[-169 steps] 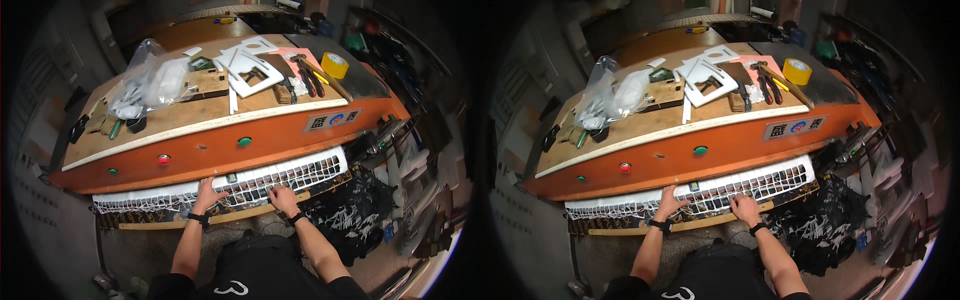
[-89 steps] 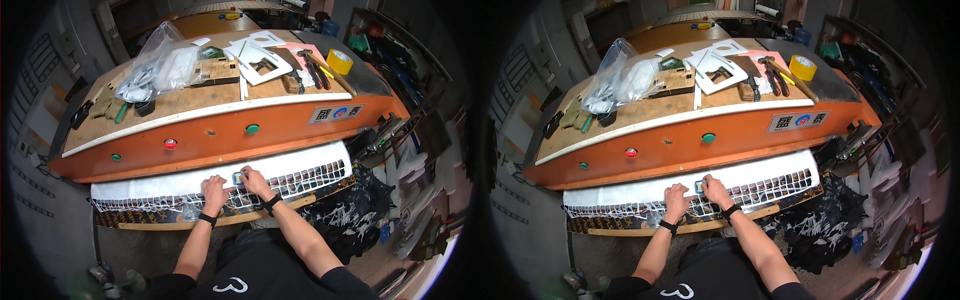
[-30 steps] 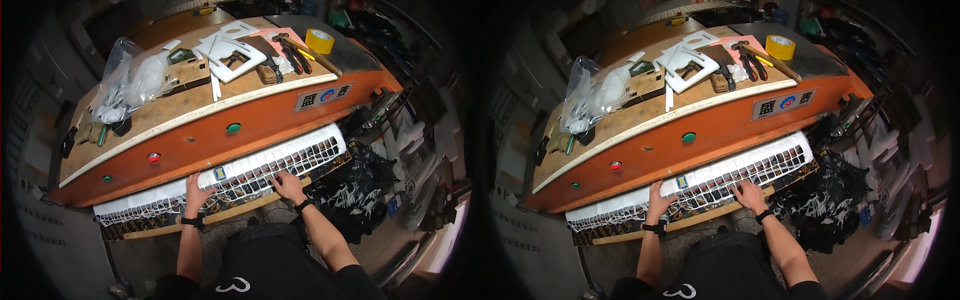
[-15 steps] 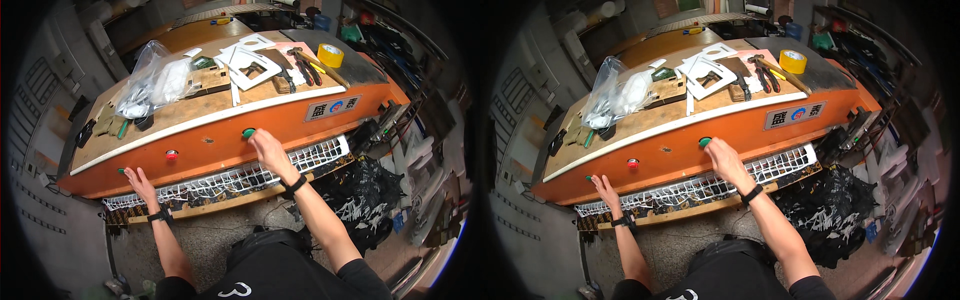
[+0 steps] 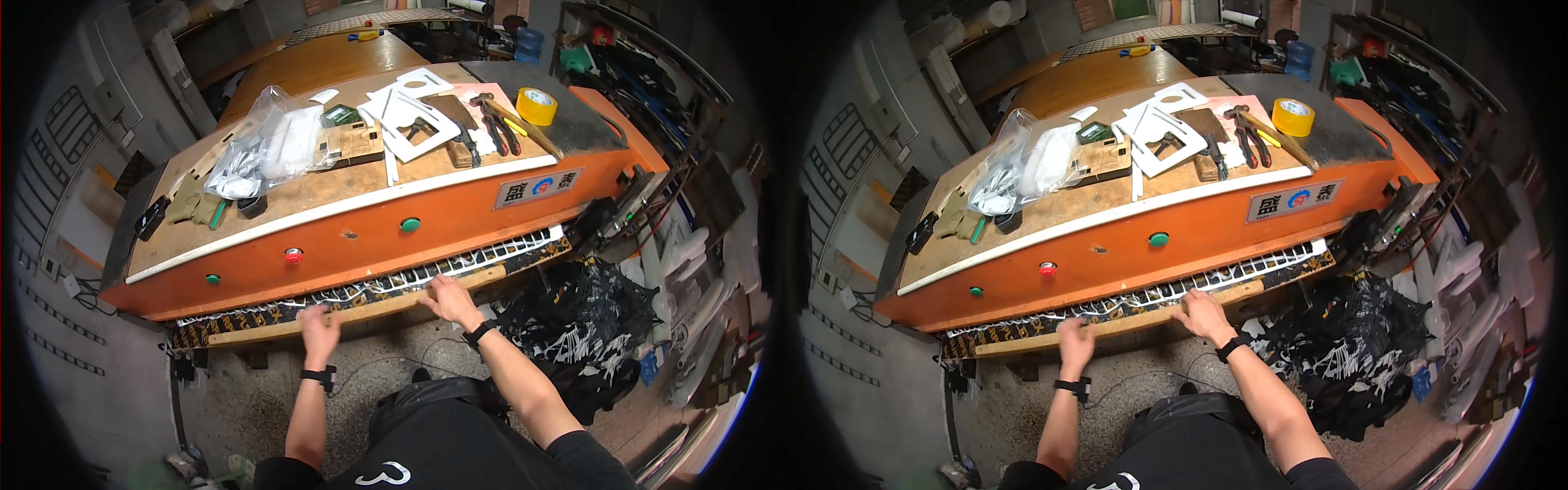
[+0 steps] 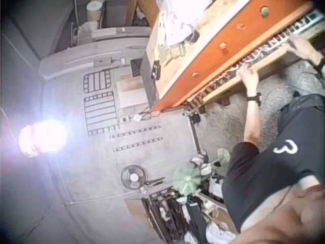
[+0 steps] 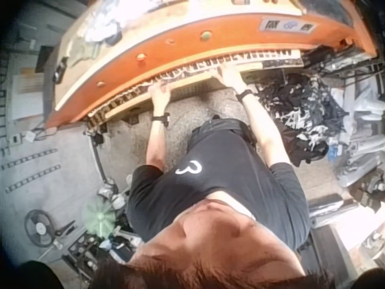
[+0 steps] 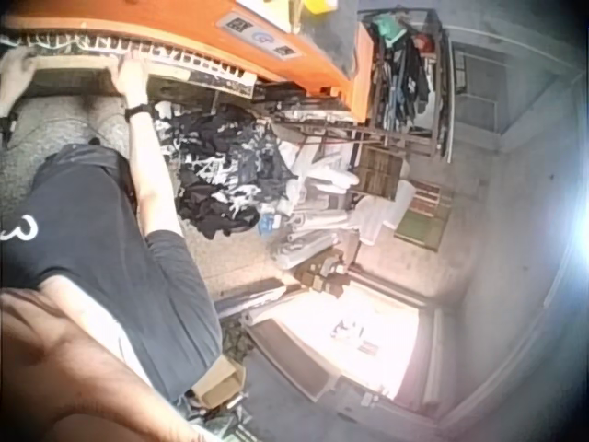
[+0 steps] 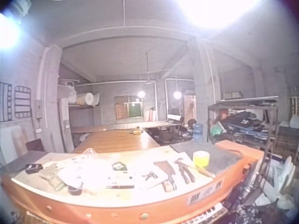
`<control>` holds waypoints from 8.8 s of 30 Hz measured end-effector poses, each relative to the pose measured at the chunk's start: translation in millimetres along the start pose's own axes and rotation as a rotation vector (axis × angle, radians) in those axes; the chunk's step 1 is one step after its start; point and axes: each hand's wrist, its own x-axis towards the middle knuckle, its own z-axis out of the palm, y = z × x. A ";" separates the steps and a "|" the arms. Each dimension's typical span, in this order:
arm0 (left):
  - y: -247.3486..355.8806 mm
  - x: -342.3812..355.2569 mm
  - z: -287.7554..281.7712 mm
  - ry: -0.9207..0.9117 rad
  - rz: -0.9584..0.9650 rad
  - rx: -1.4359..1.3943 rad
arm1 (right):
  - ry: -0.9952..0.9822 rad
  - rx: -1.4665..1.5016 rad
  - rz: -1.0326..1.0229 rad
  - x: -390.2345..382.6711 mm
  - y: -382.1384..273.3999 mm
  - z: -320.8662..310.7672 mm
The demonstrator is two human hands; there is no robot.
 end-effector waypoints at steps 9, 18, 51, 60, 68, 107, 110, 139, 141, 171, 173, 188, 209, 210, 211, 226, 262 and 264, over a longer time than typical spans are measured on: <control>42.0 -11.2 9.7 -0.113 -0.004 0.247 | 0.074 -0.227 0.039 -15.0 15.9 21.9; 29.4 -24.1 22.4 -0.207 -0.081 0.254 | -0.017 -0.292 0.136 -23.6 10.6 36.8; 112.1 -82.0 149.8 0.180 -0.019 -0.082 | 0.173 -0.247 0.231 -36.7 372.4 -160.6; 133.8 -91.6 159.5 0.195 -0.130 0.076 | 0.063 -0.140 0.133 -46.9 401.5 -171.2; 234.3 -91.7 187.1 0.178 -0.131 -0.115 | 0.016 -0.036 0.081 -45.2 414.2 -168.7; 294.6 -51.7 203.6 -0.699 -0.917 -1.634 | 0.082 -0.117 0.183 -37.4 363.5 -151.9; 285.5 -55.7 192.5 -0.636 -0.906 -1.606 | 0.053 -0.096 0.150 -37.6 368.1 -155.0; 159.0 -82.5 211.9 0.255 -0.412 -0.605 | -0.033 -0.036 0.120 -27.0 342.9 -137.9; 162.1 -83.8 212.0 0.254 -0.403 -0.556 | -0.023 -0.044 0.108 -26.7 341.5 -138.4; 187.6 -77.8 208.1 0.161 -0.382 -0.343 | -0.134 -0.080 0.152 -5.2 308.3 -124.0; 188.2 -78.4 208.9 0.180 -0.362 -0.330 | -0.114 -0.101 0.125 -6.5 305.0 -125.3; 189.2 -78.3 212.3 0.167 -0.376 -0.278 | -0.045 -0.117 0.058 -7.5 315.7 -119.7; 187.5 -83.1 214.5 0.160 -0.312 -0.317 | -0.150 -0.008 0.119 -1.6 290.4 -104.6; 187.5 -83.9 215.4 0.179 -0.291 -0.312 | -0.145 -0.031 0.118 -1.7 289.4 -105.4; 187.2 -83.8 216.3 0.198 -0.266 -0.306 | -0.133 -0.076 0.065 -1.0 288.8 -106.4; 188.7 -81.9 217.9 0.178 -0.209 -0.262 | -0.241 0.397 0.175 -2.8 281.5 -99.3; 191.2 -83.3 216.0 0.180 -0.200 -0.256 | -0.205 -0.023 0.023 17.6 233.8 -77.2; 191.6 -83.4 214.9 0.181 -0.210 -0.261 | -0.233 0.029 -0.012 17.0 237.8 -76.9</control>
